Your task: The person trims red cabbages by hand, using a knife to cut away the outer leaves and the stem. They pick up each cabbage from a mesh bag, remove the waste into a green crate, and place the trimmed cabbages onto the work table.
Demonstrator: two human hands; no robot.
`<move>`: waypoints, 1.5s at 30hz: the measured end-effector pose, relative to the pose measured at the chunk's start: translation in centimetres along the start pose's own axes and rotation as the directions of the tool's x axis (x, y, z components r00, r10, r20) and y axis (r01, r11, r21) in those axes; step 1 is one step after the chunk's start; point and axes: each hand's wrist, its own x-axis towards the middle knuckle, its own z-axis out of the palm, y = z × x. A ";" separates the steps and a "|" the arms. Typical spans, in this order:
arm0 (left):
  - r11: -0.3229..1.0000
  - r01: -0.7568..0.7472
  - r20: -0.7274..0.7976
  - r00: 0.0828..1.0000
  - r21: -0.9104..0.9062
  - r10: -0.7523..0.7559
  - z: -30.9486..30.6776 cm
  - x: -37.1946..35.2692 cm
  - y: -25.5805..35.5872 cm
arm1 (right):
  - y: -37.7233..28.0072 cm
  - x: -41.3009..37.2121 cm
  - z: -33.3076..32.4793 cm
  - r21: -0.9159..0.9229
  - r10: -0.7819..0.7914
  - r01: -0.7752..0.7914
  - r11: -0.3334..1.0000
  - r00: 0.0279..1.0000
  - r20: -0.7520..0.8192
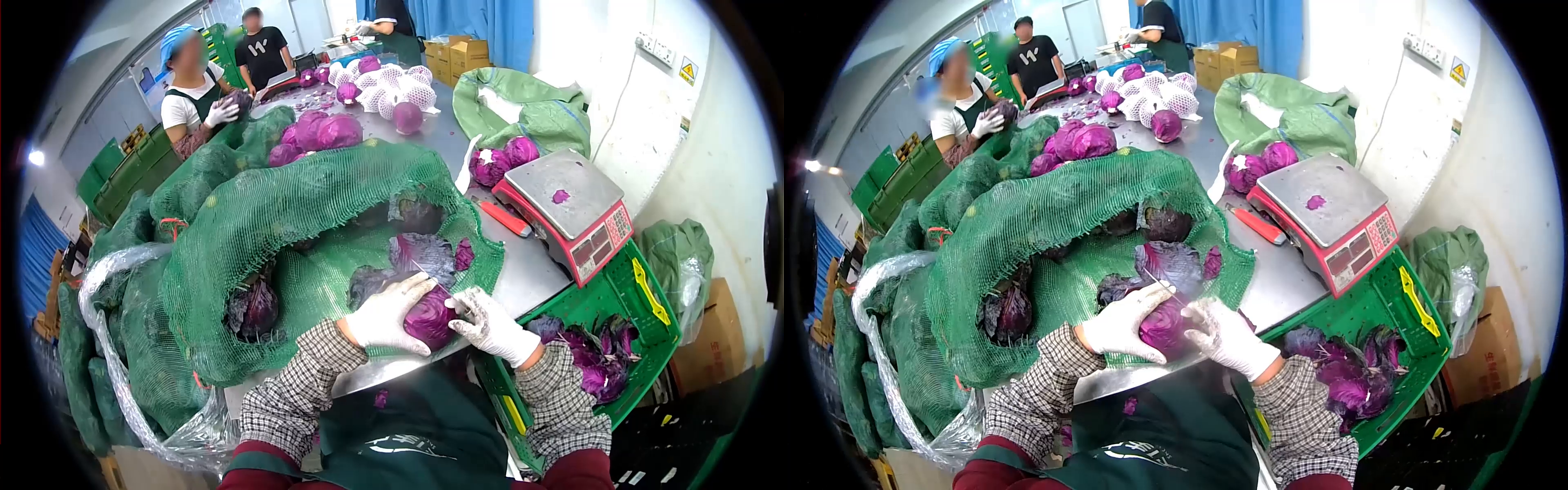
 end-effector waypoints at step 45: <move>0.960 0.185 -0.414 0.873 -0.209 -0.258 2.7 -13.0 -0.1 | -0.6 -2.5 1.9 0.187 0.239 -0.180 0.966 0.896 -0.373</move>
